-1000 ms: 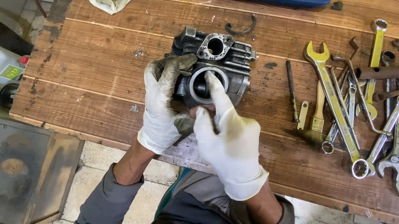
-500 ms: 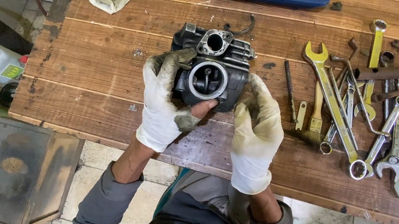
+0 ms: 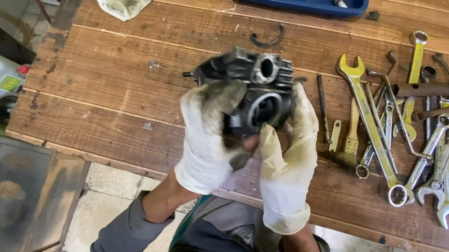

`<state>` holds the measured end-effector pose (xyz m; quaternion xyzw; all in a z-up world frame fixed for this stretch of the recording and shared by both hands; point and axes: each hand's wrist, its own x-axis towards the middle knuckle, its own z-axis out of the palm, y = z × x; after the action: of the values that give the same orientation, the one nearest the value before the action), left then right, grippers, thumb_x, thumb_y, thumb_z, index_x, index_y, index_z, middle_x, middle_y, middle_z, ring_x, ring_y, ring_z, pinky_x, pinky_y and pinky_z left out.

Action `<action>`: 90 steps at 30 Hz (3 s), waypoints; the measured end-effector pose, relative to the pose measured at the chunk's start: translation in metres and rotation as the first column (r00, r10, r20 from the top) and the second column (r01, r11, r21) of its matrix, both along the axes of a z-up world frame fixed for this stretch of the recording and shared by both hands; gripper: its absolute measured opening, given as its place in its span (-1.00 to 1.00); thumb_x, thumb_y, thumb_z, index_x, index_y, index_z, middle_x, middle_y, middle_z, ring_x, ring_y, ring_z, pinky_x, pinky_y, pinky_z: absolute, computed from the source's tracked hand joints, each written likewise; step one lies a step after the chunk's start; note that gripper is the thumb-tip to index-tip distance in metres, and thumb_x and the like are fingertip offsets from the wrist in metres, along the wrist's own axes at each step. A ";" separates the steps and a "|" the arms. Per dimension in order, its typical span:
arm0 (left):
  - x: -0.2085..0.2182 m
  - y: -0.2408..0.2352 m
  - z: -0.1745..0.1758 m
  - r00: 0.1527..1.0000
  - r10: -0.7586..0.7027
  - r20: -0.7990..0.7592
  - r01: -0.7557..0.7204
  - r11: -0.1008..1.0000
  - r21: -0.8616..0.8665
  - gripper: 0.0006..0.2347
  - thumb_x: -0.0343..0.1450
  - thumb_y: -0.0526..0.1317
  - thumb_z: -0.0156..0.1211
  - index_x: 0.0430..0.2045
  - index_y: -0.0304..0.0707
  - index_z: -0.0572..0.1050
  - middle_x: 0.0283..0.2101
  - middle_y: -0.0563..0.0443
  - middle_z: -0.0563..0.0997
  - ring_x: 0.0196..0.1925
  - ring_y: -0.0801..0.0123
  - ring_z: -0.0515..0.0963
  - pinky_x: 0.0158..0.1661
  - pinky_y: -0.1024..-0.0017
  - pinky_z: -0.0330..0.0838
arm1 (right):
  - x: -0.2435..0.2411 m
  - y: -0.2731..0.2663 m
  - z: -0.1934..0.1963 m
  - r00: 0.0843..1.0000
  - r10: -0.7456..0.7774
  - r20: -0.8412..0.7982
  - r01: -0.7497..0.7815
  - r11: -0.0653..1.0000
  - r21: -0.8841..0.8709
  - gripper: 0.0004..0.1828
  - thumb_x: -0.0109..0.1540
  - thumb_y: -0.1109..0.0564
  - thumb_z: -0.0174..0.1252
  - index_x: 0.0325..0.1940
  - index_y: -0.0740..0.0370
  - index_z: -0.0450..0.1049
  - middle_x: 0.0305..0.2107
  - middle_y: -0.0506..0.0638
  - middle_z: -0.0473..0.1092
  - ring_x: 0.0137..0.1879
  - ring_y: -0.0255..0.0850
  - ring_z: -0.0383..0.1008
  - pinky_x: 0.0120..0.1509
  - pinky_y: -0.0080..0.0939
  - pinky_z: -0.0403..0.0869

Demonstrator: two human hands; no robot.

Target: Inspecting and cleaning an internal motorcycle engine component using a brush and wrench at a workbench.

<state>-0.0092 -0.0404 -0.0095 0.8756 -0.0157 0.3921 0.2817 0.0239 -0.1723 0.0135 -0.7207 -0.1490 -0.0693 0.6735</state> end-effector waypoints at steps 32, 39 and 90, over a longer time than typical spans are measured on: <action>0.023 0.009 0.031 0.931 -0.317 0.183 0.220 0.083 -0.972 -0.61 0.55 -0.04 0.07 0.11 -0.40 0.51 -0.07 -0.33 0.65 -0.05 0.15 0.63 0.03 0.05 0.58 | 0.018 -0.012 0.001 0.994 -0.067 -0.081 0.071 0.997 0.041 -0.45 0.38 0.22 0.07 0.48 0.21 0.27 0.30 0.19 0.37 0.40 -0.17 0.31 0.50 -0.05 0.36; 0.042 -0.001 0.046 0.927 -0.275 0.255 0.224 -0.139 -0.965 -0.74 0.51 -0.13 0.16 -0.11 -0.41 0.54 -0.26 -0.23 0.64 -0.19 0.24 0.66 -0.07 0.23 0.59 | 0.036 -0.027 -0.016 0.991 -0.127 -0.030 0.126 0.992 -0.031 -0.61 0.44 0.14 0.02 0.36 0.18 0.43 0.11 0.14 0.50 0.19 -0.27 0.47 0.32 -0.10 0.50; 0.086 0.063 0.042 0.878 -0.125 -0.462 0.043 0.982 -0.185 -0.80 0.43 -0.07 0.23 -0.18 0.04 0.73 -0.44 0.02 0.55 -0.11 0.15 0.35 -0.10 0.27 0.33 | -0.019 -0.045 0.011 0.951 0.120 -0.286 -0.090 0.989 0.116 -0.67 0.38 0.19 -0.06 0.06 0.45 0.52 -0.37 0.21 0.64 -0.35 -0.08 0.72 -0.13 -0.15 0.74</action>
<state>0.0766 0.0227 0.0323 0.9159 0.0486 0.1549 0.3671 0.0047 -0.2175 0.0242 -0.6789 -0.0825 0.0663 0.7265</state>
